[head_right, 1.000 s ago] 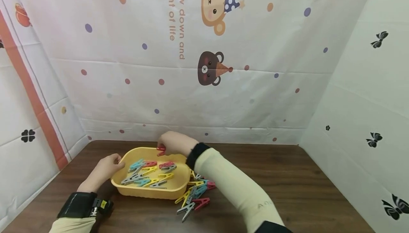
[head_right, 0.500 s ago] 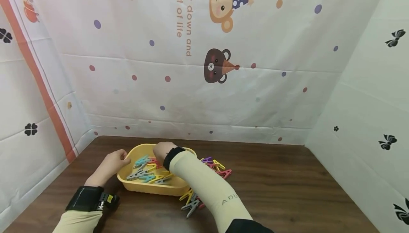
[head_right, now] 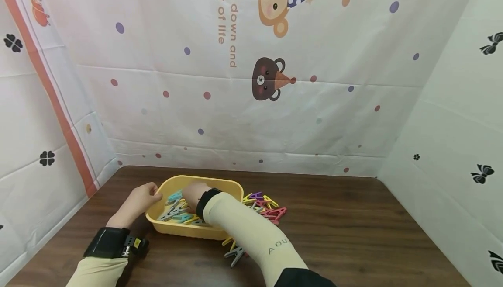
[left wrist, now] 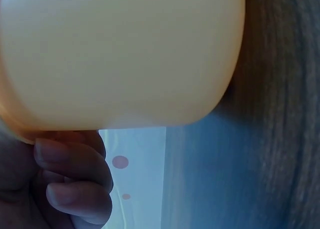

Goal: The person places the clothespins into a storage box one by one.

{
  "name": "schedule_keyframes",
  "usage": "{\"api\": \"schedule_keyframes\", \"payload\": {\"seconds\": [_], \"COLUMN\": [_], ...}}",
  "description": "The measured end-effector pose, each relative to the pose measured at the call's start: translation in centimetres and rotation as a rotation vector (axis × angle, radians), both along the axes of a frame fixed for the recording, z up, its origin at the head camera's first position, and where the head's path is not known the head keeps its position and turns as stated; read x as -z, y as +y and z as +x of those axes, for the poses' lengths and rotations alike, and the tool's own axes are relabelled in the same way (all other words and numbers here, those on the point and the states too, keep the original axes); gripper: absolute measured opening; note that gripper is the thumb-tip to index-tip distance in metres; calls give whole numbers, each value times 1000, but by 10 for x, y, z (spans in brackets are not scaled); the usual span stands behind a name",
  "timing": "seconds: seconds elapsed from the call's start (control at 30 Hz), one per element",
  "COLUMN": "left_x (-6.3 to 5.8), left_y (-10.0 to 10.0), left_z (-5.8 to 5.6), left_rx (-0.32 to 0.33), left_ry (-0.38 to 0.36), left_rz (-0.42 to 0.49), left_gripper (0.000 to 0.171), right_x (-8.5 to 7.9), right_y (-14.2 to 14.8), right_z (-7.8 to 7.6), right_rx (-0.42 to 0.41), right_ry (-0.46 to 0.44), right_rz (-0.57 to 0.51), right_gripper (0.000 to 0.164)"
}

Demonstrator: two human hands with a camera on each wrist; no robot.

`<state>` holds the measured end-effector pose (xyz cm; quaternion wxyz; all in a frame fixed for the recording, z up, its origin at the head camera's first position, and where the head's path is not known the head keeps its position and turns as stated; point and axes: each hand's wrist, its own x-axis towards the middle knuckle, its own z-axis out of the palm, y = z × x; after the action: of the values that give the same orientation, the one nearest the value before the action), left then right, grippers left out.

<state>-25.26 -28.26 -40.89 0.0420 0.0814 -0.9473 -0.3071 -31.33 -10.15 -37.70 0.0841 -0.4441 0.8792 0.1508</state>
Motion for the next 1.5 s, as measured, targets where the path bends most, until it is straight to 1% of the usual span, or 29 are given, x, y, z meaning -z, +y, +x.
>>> {"api": "schedule_keyframes", "payload": {"seconds": [0.1,0.17,0.27,0.3,0.33,0.37,0.43,0.53,0.63,0.73,0.83,0.97,1.07,1.17,1.27,1.33,1.4,1.5], "left_x": [-1,-1,-1,-1,-1,-1,-1,0,1,1,1,-2,-2,-1,-1,-1,-1,-1], "left_y": [1,2,2,2,2,1,0,-1,-1,0,0,1,1,1,0,0,0,0], "left_z": [-1,-2,-1,-1,0,0,0,0,-1,0,1,3,4,4,3,3,3,3], "left_rx": [0,-1,0,2,1,2,1,-3,-5,-10,-14,-13,-6,1,0,-5,-9,-8], "left_ry": [5,7,3,1,-1,-2,-4,-2,-1,-3,-9,-18,-14,-7,-5,-8,-12,-15], "left_rz": [-9,-11,-7,-5,-3,1,3,1,-4,-5,-5,-6,-13,-20,-24,-20,-15,-10], "left_gripper": [17,16,17,17,17,17,16,16,16,17,17,16,16,17,17,16,15,14], "right_x": [-2,-6,-19,-25,-33,-41,-55,-77,-94,-106,-111,-107,-95,-78,-58,-44,-30,-11], "right_y": [2,4,10,13,15,18,26,42,64,89,116,152,177,197,209,215,219,223], "right_z": [-4,-8,-10,-10,-9,-8,-6,-2,8,20,32,45,51,56,62,65,68,71], "right_rx": [32,61,99,101,98,92,49,-18,-75,-95,-98,-106,-125,-143,-123,-108,-86,-67], "right_ry": [-54,-107,-137,-134,-135,-131,-122,-127,-127,-136,-137,-105,-87,-92,-128,-153,-179,-164], "right_rz": [-41,-88,-163,-181,-201,-218,-259,-339,-424,-489,-522,-522,-513,-494,-458,-433,-409,-380], "right_gripper": [37,30,9,5,9,15,21,22,21,18,17,18,20,24,29,29,26,18]}}
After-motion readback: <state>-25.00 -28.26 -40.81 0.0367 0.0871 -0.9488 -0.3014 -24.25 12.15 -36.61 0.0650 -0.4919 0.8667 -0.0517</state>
